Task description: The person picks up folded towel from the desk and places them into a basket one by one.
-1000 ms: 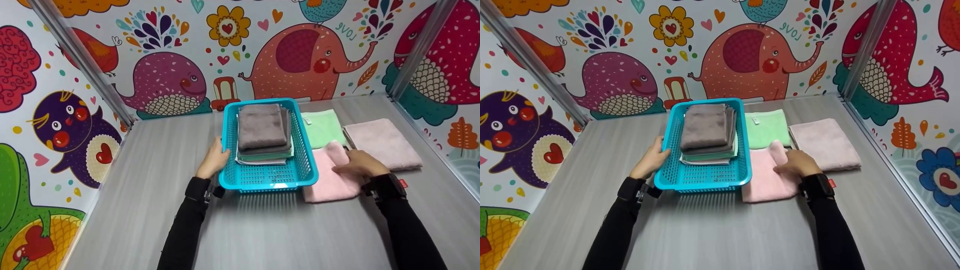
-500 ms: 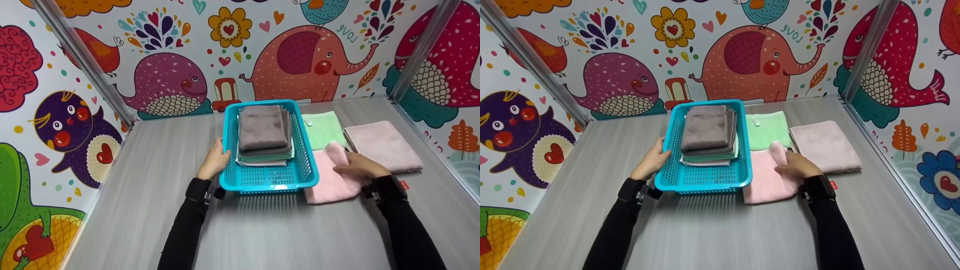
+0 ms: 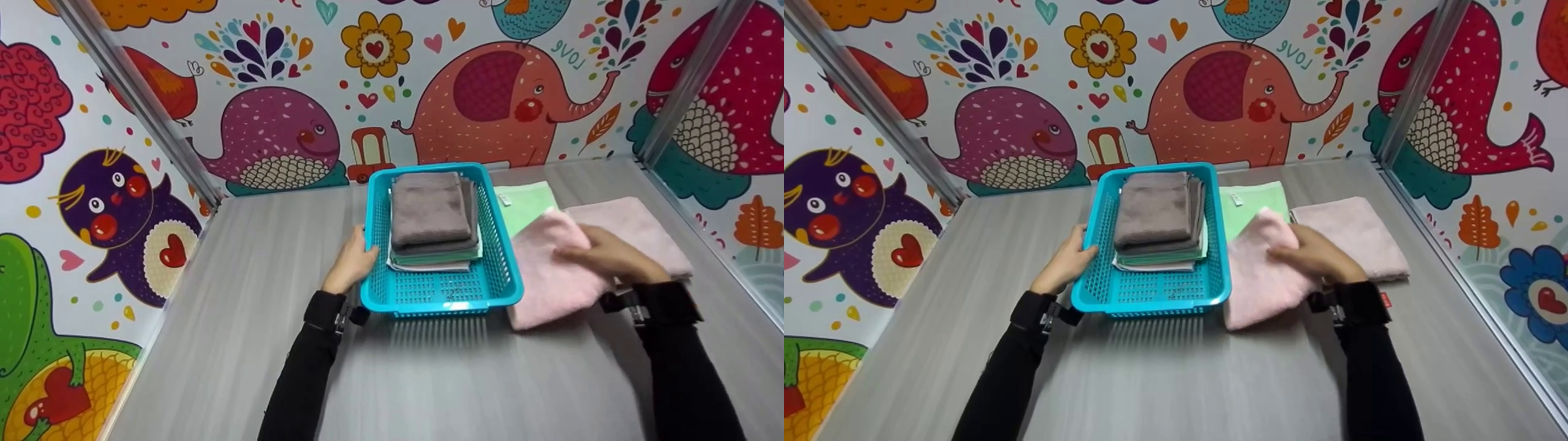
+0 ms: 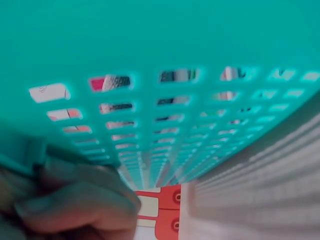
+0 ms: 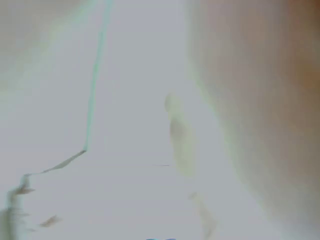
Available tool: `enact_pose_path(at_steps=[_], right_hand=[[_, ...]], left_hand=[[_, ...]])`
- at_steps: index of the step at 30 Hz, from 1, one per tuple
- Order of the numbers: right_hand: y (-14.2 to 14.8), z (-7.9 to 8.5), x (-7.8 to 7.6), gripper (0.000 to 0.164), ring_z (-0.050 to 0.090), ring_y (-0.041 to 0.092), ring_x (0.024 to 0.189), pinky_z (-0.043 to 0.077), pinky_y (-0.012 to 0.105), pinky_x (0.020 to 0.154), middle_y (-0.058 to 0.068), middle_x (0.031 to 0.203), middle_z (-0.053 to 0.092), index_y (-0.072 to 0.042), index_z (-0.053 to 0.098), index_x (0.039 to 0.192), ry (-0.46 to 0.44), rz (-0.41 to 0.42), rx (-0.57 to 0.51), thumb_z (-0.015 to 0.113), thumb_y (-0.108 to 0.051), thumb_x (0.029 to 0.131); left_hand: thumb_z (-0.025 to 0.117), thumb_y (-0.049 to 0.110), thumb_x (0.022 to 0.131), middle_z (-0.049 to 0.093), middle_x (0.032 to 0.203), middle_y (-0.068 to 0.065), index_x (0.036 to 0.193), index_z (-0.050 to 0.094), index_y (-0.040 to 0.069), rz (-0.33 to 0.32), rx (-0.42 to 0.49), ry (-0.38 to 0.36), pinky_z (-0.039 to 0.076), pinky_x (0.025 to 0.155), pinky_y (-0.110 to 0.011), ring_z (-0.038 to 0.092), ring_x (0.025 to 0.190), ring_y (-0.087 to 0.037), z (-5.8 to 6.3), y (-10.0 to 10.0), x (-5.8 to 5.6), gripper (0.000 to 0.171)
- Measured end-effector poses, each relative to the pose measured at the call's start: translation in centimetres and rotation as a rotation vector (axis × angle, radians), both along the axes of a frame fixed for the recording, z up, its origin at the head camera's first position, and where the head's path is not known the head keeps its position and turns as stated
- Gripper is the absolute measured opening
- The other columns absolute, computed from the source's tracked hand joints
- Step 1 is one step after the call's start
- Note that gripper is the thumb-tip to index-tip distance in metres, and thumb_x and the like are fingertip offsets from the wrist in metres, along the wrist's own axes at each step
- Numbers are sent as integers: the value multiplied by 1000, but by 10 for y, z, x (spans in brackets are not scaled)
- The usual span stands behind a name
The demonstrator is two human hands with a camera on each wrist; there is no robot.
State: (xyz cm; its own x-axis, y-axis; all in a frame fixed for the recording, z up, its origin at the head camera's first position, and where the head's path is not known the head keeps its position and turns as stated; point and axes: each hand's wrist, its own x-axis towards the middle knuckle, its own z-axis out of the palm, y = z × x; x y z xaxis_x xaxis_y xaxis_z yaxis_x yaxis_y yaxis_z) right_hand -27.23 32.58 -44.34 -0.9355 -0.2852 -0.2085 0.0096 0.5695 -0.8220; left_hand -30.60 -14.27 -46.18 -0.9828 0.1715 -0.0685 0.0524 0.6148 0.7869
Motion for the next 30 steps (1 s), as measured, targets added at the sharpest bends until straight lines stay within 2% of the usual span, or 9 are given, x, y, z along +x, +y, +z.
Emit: enact_pose_path(at_steps=[5,11,16,19,22,25,27,28,30], right_hand=[[3,33,16,50,74,21,87,60,36,74,12,111,73,-6,49,144,109,-24,-174,62,-34,105],[1,54,23,21,75,17,73,60,30,62,11,94,76,4,58,125,209,41,-527,54,-5,107],[-5,63,27,22,73,14,73,59,27,63,5,94,74,-2,56,128,244,24,-509,55,-7,106],[-10,69,29,26,73,14,73,59,26,63,5,96,73,-4,54,132,237,-12,-561,55,-7,106],[-20,75,31,26,73,15,75,59,26,64,8,98,73,-3,53,132,256,-24,-704,54,-4,106],[-41,82,33,24,71,16,76,58,25,65,10,98,71,0,55,129,356,-71,-762,54,-1,105],[-58,85,36,26,70,17,81,57,25,70,12,101,70,0,56,130,427,-107,-764,56,-1,104],[-68,87,38,28,69,17,84,56,25,73,12,103,69,-1,56,131,450,-124,-754,57,-2,104],[-87,90,43,32,65,18,91,55,25,80,13,107,66,-3,54,135,479,-141,-706,59,-5,104]], left_hand=[[47,11,108,40,158,-29,161,20,-4,-12,17,19,41,99,-46,54,125,-34,2,-1,-1,61],[48,11,108,37,160,-30,161,20,-4,-1,9,10,38,94,-46,54,116,-36,4,-2,-2,61],[48,12,108,37,160,-30,161,18,-3,-2,15,2,41,93,-46,56,110,-38,5,-1,-2,63],[49,14,108,37,160,-29,162,19,-3,1,13,5,44,101,-49,56,124,-40,6,-1,-2,64],[54,20,107,46,154,-27,159,29,-1,31,-65,75,45,107,-52,54,132,-39,8,0,0,61],[62,29,104,54,144,-24,153,43,1,94,-195,229,45,106,-54,55,129,-41,18,2,9,59],[65,32,102,54,141,-24,151,48,3,97,-230,338,47,102,-55,56,124,-41,28,5,19,58],[65,32,102,55,140,-24,151,47,5,72,-207,369,47,101,-55,56,123,-41,34,8,26,58],[64,32,103,57,139,-23,155,42,11,-58,-83,378,50,100,-54,58,122,-38,44,17,37,60]])
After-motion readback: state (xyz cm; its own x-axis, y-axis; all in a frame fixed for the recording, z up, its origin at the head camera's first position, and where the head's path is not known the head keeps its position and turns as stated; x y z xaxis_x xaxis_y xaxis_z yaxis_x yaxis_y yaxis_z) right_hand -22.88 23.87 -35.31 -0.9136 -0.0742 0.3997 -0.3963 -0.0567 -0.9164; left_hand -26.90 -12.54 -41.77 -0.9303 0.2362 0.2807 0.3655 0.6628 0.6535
